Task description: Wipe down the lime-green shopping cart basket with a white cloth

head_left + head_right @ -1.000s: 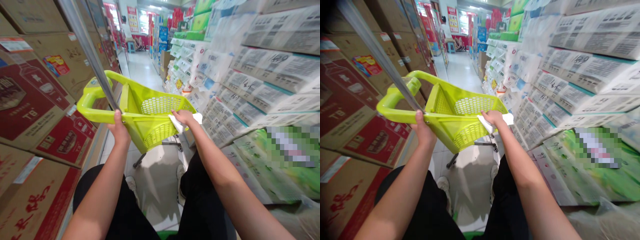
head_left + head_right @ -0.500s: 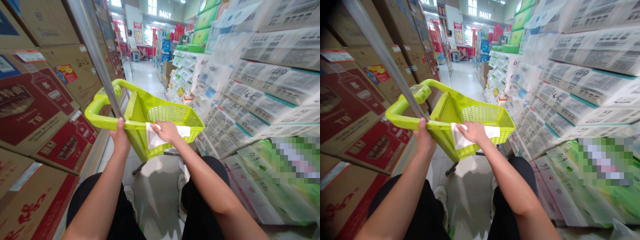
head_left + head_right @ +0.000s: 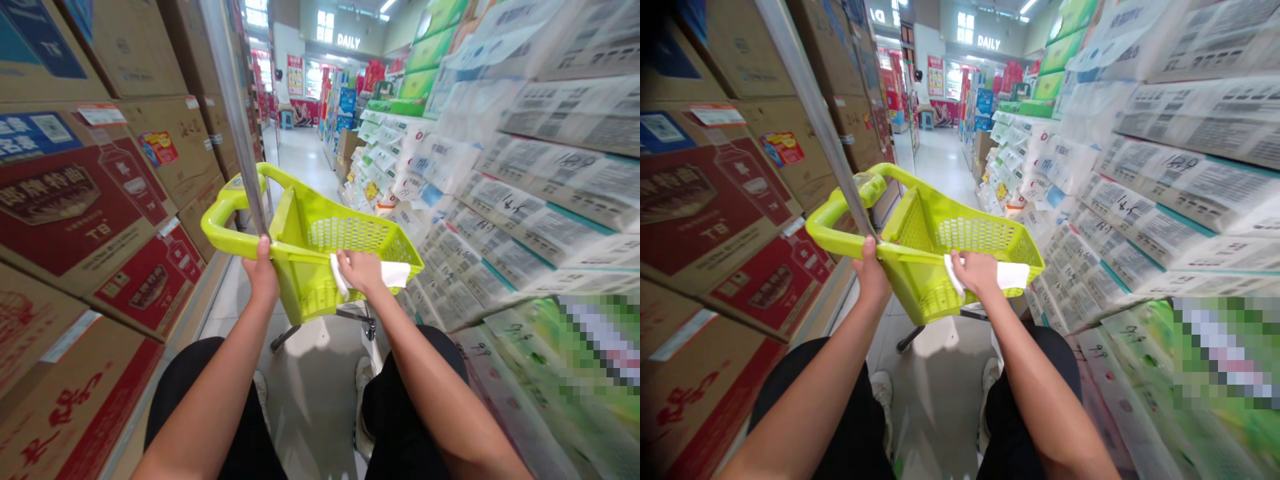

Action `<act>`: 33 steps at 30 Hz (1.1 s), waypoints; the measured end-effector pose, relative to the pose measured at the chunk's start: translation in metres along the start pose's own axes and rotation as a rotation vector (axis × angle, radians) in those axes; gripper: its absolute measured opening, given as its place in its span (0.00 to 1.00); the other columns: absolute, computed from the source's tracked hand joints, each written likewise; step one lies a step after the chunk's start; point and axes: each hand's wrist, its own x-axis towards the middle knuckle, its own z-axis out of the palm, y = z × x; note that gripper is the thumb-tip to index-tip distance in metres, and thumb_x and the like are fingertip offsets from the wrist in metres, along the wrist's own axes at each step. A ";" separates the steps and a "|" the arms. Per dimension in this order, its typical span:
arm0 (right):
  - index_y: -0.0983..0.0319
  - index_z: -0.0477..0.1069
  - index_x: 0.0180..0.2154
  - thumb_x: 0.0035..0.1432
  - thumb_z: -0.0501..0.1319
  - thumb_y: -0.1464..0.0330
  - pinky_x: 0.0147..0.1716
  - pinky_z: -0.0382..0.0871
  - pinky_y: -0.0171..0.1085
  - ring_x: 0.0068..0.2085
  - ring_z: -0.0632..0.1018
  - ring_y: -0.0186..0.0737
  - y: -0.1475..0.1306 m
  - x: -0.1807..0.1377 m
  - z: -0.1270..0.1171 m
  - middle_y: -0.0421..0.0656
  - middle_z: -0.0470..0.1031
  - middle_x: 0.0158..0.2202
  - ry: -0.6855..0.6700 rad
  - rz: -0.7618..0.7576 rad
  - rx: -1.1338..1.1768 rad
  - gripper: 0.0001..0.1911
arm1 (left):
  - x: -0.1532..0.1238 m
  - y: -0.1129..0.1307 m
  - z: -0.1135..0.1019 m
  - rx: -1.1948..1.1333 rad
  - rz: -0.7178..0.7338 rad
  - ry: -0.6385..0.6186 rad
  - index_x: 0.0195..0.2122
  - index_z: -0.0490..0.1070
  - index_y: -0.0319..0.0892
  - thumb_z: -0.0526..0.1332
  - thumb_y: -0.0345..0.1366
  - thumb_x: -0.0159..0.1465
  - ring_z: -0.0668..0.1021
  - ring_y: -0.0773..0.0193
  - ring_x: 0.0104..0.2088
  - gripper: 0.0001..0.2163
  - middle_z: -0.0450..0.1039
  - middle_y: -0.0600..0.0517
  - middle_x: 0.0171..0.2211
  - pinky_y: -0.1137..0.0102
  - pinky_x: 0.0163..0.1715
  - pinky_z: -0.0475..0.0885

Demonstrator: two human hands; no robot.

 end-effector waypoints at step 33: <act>0.61 0.73 0.36 0.72 0.42 0.60 0.47 0.59 0.44 0.42 0.70 0.49 0.078 -0.025 0.038 0.50 0.74 0.37 0.328 0.131 0.038 0.24 | 0.004 0.024 -0.023 -0.108 0.022 -0.032 0.39 0.73 0.40 0.67 0.51 0.56 0.81 0.63 0.30 0.19 0.75 0.53 0.29 0.66 0.34 0.77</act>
